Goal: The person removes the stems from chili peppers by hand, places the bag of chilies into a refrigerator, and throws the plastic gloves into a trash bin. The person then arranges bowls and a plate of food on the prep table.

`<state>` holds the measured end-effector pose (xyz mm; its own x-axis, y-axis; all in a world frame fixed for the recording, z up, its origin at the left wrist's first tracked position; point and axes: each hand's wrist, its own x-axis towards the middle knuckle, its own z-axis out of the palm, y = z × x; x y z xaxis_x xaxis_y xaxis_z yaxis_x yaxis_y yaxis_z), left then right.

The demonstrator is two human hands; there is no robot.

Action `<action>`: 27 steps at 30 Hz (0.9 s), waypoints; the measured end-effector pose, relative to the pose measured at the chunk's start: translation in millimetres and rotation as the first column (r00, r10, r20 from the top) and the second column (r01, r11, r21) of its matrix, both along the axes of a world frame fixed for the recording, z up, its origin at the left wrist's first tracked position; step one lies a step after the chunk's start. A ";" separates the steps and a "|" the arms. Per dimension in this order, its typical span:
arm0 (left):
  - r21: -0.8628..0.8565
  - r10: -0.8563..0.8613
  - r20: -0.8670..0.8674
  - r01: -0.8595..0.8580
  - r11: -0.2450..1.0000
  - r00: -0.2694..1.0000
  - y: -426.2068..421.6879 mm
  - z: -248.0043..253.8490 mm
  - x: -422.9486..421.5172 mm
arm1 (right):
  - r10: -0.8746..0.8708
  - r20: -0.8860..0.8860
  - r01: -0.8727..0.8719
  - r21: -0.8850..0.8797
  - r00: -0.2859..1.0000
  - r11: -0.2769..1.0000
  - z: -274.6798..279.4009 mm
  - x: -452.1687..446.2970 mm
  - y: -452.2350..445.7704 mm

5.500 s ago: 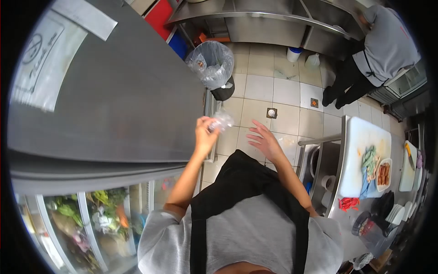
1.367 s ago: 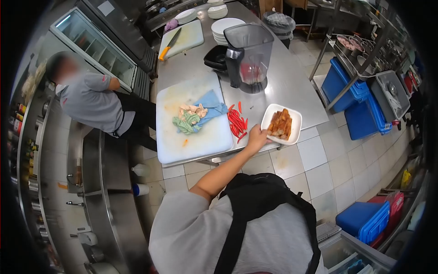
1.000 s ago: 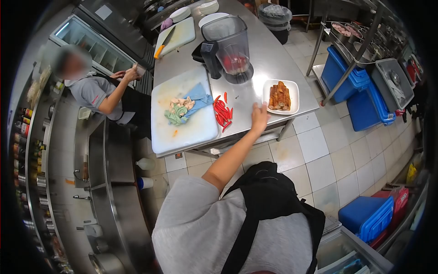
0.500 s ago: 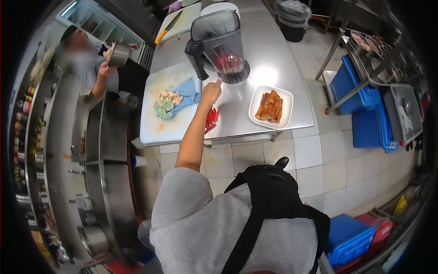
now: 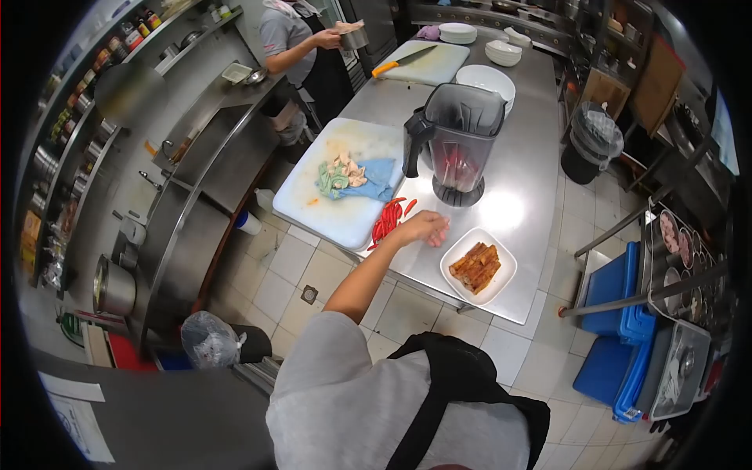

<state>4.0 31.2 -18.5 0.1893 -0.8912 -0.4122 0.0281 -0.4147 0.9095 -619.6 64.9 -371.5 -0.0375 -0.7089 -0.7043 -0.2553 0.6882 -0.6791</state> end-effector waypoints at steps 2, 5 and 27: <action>0.036 0.011 0.005 -0.011 0.999 1.000 16.6 8.2 -10.9 | 0.034 0.009 -0.034 0.001 0.999 0.999 5.5 -1.1 -15.8; 0.085 0.029 -0.034 -0.026 0.996 0.999 41.0 3.1 -28.1 | 0.078 0.013 -0.078 0.010 0.997 0.997 -0.1 -9.4 -31.4; -0.018 0.621 -0.258 -0.647 0.763 0.740 68.3 -27.8 -160.6 | 0.279 0.038 -0.281 0.050 0.959 0.958 -40.3 -93.8 -93.3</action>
